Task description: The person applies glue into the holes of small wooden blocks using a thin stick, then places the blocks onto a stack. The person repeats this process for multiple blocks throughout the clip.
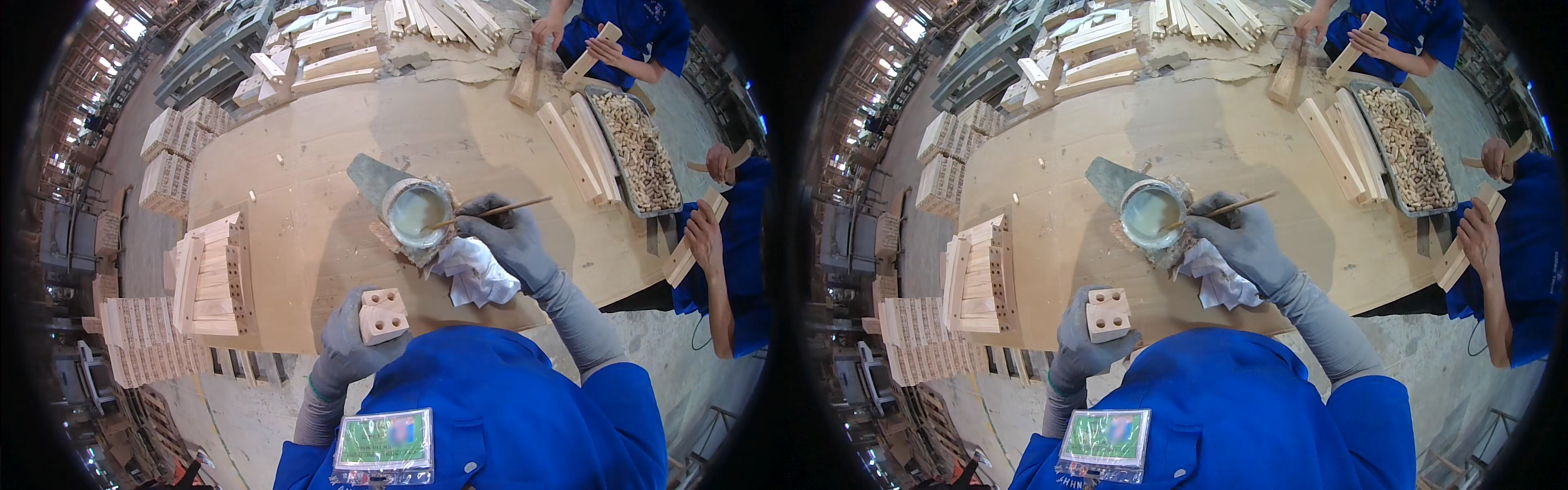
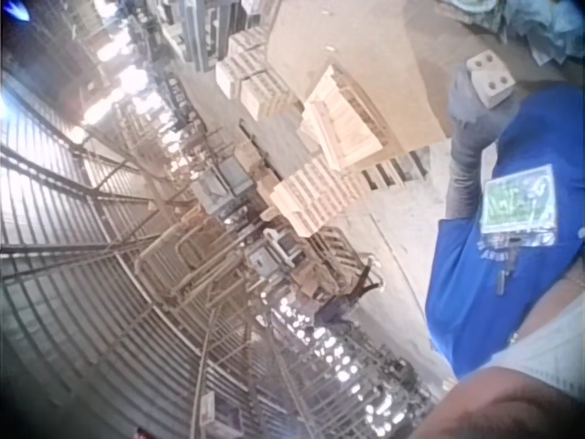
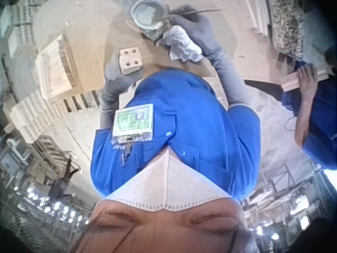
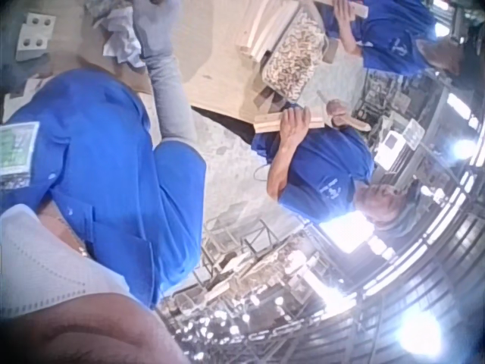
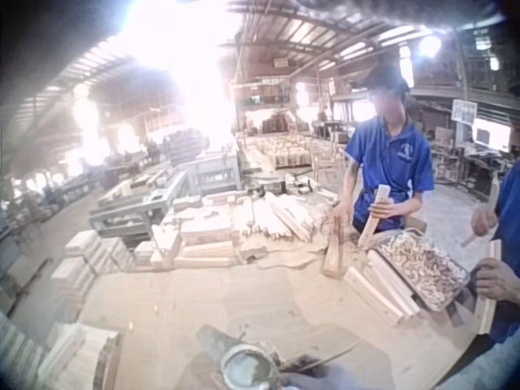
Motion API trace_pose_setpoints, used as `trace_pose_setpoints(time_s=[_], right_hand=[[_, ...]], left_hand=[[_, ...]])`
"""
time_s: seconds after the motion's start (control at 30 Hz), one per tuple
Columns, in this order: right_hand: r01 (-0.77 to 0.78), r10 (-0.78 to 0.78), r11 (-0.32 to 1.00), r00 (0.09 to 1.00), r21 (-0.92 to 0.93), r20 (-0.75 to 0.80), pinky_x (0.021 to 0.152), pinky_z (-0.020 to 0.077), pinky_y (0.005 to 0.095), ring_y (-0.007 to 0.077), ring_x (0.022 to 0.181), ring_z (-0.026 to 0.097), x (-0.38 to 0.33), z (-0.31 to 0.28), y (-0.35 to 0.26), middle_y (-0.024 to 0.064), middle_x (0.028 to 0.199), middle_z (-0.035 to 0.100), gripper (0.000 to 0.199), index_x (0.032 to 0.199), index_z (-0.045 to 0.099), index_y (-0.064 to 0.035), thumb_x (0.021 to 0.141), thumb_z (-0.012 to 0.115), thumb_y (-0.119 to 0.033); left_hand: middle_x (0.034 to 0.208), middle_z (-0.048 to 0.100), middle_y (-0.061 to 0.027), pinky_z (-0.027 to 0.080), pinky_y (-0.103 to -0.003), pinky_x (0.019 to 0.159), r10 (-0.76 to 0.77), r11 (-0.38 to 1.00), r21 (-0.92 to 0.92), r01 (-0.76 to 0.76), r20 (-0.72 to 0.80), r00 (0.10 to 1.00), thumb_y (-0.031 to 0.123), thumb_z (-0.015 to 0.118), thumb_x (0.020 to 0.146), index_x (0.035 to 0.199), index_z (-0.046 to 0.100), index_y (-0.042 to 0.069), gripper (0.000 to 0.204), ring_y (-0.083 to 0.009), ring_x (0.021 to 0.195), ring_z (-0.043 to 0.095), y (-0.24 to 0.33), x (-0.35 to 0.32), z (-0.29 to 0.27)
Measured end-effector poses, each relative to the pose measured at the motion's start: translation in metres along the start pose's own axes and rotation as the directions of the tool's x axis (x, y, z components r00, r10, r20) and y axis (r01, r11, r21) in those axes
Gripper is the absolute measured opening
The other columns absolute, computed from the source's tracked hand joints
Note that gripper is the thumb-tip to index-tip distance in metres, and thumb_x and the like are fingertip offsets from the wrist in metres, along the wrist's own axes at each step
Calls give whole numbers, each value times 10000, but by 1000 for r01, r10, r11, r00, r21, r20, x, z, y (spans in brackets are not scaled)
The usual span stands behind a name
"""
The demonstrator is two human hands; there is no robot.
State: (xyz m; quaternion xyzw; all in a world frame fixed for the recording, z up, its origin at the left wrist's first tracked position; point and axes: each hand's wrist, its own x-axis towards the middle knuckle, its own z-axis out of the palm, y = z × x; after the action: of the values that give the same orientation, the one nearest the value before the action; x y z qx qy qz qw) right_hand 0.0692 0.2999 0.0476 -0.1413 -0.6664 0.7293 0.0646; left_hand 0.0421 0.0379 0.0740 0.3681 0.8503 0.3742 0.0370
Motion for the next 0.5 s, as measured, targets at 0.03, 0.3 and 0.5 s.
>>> trace_pose_setpoints(time_s=[0.03,0.3,0.5], right_hand=[[2,-2,1000,1000,-5,8,734,504,254,113,793,607,-1,0,1,81,894,641,163,943,598,24,820,668,-58],[251,-250,968,967,-19,41,676,551,277,175,781,640,-37,2,14,168,923,624,125,840,554,20,807,668,-19],[-89,113,929,993,359,-45,659,585,324,245,743,663,-32,3,-42,210,927,622,97,897,526,44,846,589,-9]], left_hand=[[914,587,-79,516,-320,643,-23,1000,-16,23,8,1000,169,817,601,1031,575,34,512,-217,750,631,0,0,0],[896,604,-65,514,-314,651,-114,990,-82,115,9,993,171,805,617,1047,569,59,504,-211,755,633,-3,-1,2],[886,619,-74,514,-330,676,-59,996,-65,62,49,997,162,817,578,1046,538,56,555,-210,786,635,-4,4,10]])
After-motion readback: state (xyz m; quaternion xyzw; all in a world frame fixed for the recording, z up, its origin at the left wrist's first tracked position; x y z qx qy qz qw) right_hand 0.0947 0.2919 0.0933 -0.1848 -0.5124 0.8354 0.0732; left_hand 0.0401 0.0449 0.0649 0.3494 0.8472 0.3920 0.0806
